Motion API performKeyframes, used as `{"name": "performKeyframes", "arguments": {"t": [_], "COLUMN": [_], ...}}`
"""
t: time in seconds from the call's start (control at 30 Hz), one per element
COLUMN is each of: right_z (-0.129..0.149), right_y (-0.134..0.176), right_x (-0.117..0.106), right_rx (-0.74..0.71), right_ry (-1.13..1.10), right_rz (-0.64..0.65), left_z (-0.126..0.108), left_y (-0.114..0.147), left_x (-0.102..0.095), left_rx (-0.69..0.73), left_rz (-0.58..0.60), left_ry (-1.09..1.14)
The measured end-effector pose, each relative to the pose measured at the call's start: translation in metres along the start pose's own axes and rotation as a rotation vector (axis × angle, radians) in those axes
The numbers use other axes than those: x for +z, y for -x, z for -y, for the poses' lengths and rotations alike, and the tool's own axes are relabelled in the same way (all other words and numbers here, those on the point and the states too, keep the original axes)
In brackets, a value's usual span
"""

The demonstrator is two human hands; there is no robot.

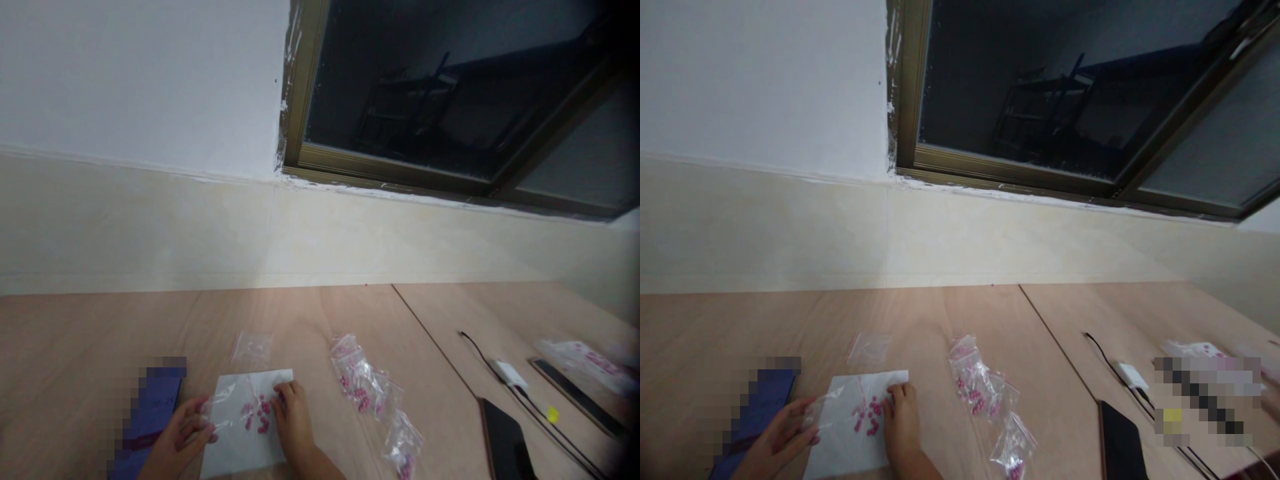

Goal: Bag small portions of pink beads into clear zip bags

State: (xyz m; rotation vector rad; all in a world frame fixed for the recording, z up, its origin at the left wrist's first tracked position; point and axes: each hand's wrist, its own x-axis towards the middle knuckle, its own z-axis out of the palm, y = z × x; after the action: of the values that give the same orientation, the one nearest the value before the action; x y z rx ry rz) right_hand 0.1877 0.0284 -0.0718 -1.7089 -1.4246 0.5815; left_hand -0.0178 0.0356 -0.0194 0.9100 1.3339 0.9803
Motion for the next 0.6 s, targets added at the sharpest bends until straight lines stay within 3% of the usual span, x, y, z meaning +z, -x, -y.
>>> {"name": "performKeyframes", "arguments": {"t": [0.17,0.37,0.5,0.6], "right_z": [0.0,-0.011,-0.035,-0.062], "right_y": [-0.013,-0.043,-0.082,-0.131], "right_x": [-0.023,-0.058,-0.09,-0.122], "right_rx": [-0.001,0.064,0.12,0.254], "right_ry": [-0.044,-0.021,0.057,0.221], "right_rz": [-0.059,-0.082,-0.206,-0.28], "left_z": [-0.007,-0.009,-0.014,-0.012], "left_y": [0.005,0.008,0.003,0.0], "left_x": [0.009,0.014,0.006,-0.001], "left_rx": [0.047,0.028,-0.062,-0.116], "left_rz": [-0.092,-0.117,-0.125,-0.128], "left_ry": [-0.009,-0.014,-0.033,-0.051]}}
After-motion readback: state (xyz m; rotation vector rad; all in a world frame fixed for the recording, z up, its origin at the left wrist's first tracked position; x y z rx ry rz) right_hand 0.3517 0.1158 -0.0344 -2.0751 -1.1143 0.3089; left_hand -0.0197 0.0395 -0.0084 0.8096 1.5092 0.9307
